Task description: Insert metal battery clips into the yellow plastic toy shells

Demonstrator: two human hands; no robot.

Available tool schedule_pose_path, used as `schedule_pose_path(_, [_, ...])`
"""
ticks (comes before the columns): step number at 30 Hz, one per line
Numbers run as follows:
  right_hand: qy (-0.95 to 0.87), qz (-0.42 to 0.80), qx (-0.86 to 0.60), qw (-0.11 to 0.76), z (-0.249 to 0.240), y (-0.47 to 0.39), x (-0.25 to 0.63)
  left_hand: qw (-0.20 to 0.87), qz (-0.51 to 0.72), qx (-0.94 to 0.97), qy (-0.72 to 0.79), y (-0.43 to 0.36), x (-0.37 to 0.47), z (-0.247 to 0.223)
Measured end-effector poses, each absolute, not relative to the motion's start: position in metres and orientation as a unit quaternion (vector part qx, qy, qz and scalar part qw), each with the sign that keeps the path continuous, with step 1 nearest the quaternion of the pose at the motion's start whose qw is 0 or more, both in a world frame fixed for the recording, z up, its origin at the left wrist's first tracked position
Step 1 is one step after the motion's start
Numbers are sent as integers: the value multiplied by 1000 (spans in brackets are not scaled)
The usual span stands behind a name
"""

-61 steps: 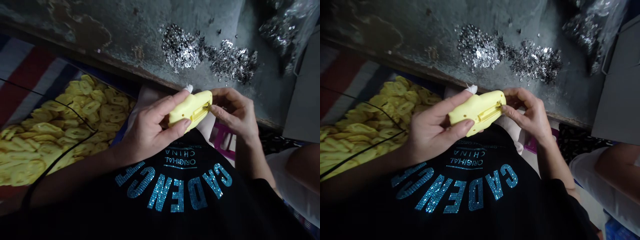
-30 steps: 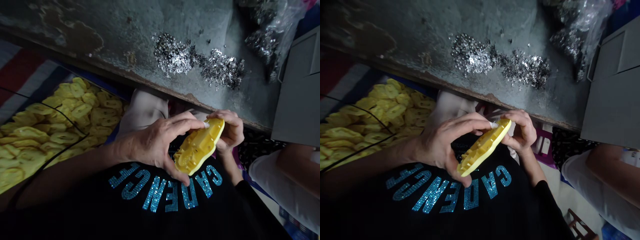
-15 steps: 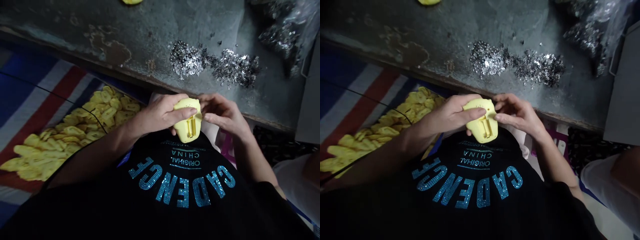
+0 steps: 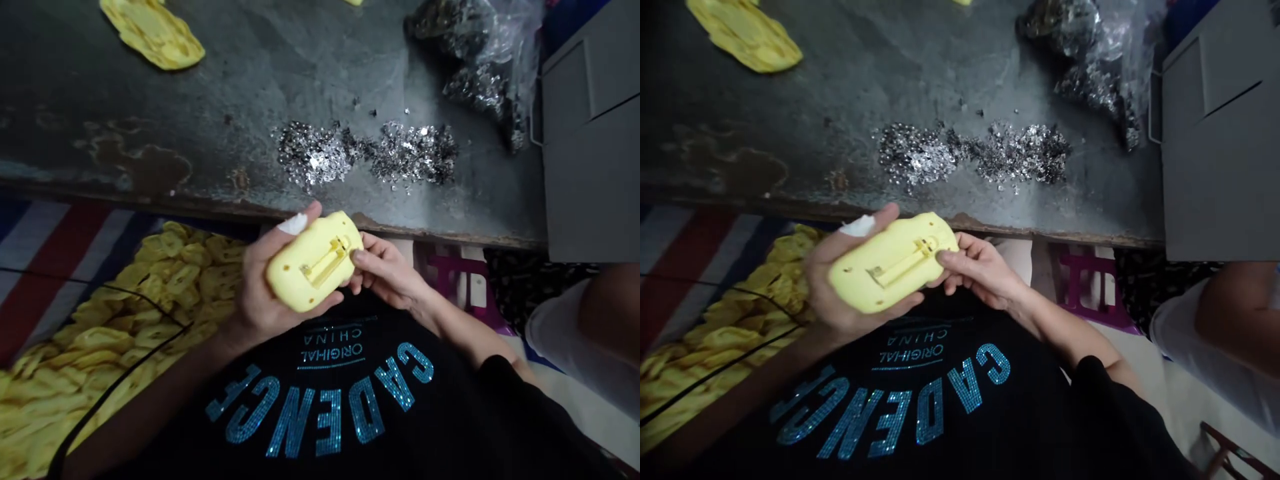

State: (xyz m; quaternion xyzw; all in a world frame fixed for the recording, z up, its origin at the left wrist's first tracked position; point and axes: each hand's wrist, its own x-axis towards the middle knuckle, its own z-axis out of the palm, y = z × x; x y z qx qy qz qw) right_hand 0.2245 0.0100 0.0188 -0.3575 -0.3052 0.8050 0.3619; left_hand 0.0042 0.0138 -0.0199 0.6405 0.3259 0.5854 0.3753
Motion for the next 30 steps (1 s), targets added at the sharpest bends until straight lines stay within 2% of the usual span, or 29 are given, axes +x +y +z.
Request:
schedule_pose_path(3, [-459,753,-360,304,35,16,251,368,657,614,236,19,15,-8])
schedule_pose_path(5, [-607,573,-452,316,42,28,279,415,663,579,232,21,16,1])
schedule_pose_path(6, [-666,431,-511,331,44,36,293,444,657,557,246,22,15,4])
schedule_pose_path(8, [-732,185,-587,294,44,55,315,497,642,514,277,21,11,5])
schedule_pose_path(10, [-756,51,-615,217,40,74,324,535,632,487,279,19,7,2])
schedule_pose_path(12, [-770,3,-621,148,37,88,321,565,619,473,273,17,6,0])
schedule_pose_path(17, [-787,-18,-615,43,43,108,300,581,603,467,283,16,7,4])
schedule_pose_path(20, [-781,-9,-624,25,52,111,296,585,593,478,278,16,6,5])
schedule_pose_path(23, [-774,62,-619,117,62,102,291,580,572,510,276,15,5,-1])
schedule_pose_path(26, [-729,307,-545,279,69,76,278,556,562,541,287,11,6,-9])
schedule_pose_path(28, [-664,455,-482,346,72,57,265,540,566,547,297,8,8,-11])
schedule_pose_path(30, [-637,491,-457,380,71,42,254,533,569,540,317,3,10,-9])
